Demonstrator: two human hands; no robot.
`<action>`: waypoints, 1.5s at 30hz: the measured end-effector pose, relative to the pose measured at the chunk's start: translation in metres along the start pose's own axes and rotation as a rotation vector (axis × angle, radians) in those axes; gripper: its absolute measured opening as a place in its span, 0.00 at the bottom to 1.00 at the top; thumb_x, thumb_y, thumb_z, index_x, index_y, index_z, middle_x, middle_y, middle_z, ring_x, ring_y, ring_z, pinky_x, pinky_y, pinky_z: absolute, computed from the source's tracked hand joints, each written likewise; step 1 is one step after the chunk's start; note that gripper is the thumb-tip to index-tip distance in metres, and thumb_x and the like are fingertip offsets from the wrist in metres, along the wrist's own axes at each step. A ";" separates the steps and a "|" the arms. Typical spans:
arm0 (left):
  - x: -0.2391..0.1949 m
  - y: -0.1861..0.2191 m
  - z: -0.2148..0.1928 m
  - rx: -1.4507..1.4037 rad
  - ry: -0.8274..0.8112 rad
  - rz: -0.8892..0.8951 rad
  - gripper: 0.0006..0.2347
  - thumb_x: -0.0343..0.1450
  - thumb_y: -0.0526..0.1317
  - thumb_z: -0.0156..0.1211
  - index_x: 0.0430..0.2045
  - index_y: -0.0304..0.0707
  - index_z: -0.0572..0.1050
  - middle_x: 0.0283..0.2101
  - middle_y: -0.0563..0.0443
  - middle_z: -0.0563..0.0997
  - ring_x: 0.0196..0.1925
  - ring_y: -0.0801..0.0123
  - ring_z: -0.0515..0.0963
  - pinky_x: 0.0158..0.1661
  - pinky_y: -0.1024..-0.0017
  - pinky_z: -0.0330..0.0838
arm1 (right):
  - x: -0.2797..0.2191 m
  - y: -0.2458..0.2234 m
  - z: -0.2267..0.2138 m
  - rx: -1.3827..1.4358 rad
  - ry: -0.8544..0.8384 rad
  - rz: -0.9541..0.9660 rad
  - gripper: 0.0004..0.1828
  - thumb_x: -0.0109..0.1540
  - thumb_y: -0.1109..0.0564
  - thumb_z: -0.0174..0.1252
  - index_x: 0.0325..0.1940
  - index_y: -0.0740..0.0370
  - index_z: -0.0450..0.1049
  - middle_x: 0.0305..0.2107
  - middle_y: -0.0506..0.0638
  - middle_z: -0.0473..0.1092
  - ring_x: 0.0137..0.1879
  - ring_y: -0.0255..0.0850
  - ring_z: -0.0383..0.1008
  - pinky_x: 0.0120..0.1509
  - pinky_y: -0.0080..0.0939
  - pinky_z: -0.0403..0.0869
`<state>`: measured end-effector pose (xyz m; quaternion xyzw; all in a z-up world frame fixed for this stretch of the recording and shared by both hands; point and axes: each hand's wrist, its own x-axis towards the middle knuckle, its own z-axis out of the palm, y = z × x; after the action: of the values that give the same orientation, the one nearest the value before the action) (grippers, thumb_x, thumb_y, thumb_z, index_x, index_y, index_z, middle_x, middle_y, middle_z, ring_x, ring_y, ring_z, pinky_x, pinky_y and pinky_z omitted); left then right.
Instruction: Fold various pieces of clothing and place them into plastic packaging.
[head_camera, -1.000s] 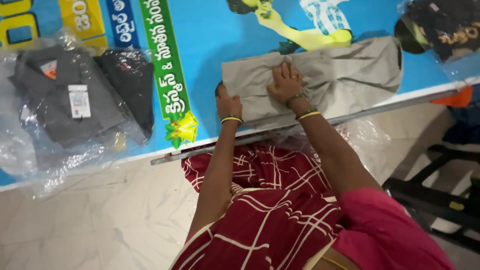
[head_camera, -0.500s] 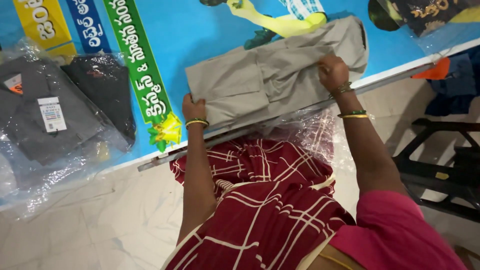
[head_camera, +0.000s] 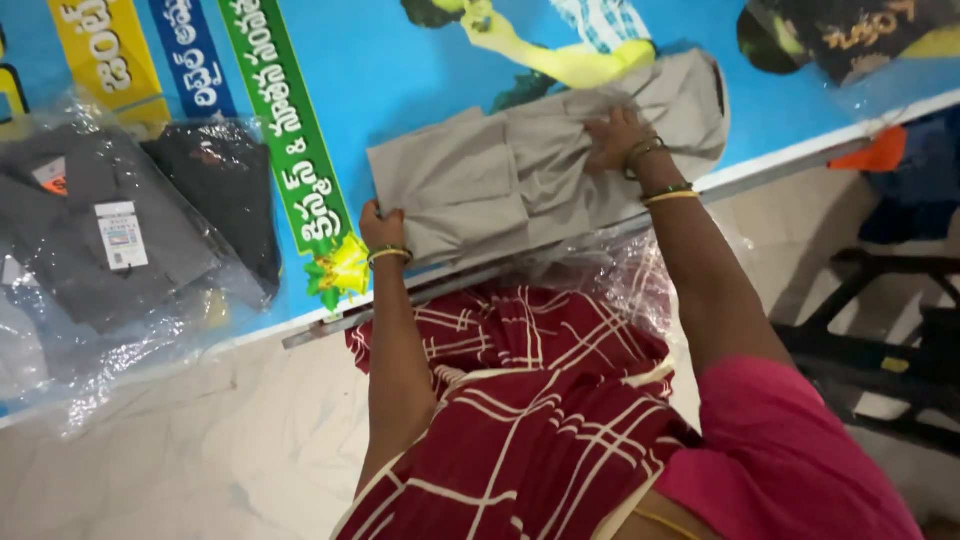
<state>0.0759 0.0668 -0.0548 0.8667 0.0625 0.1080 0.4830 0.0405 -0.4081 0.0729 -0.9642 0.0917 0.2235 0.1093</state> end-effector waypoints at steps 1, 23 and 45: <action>0.004 0.000 0.003 -0.006 0.008 0.003 0.17 0.60 0.35 0.70 0.41 0.26 0.77 0.39 0.33 0.83 0.39 0.47 0.82 0.43 0.59 0.75 | 0.013 0.014 0.004 -0.005 0.008 -0.004 0.55 0.45 0.32 0.70 0.73 0.36 0.55 0.74 0.63 0.36 0.79 0.59 0.31 0.74 0.71 0.46; -0.007 0.013 -0.011 0.087 -0.121 -0.159 0.18 0.62 0.38 0.71 0.43 0.27 0.77 0.36 0.36 0.83 0.35 0.51 0.81 0.39 0.60 0.74 | 0.029 0.068 -0.016 0.081 0.015 0.226 0.63 0.45 0.36 0.72 0.78 0.58 0.52 0.74 0.64 0.49 0.79 0.65 0.46 0.77 0.68 0.55; 0.012 0.271 -0.087 -0.015 -0.202 0.420 0.17 0.64 0.33 0.71 0.43 0.28 0.73 0.40 0.35 0.81 0.40 0.52 0.81 0.43 0.61 0.77 | -0.070 -0.224 -0.034 1.750 -0.300 -0.183 0.34 0.62 0.35 0.45 0.64 0.59 0.67 0.47 0.53 0.75 0.42 0.45 0.79 0.41 0.46 0.79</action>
<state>0.0671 -0.0011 0.2218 0.8635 -0.1685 0.1194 0.4602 0.0433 -0.1931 0.1723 -0.4995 0.1370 0.1877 0.8346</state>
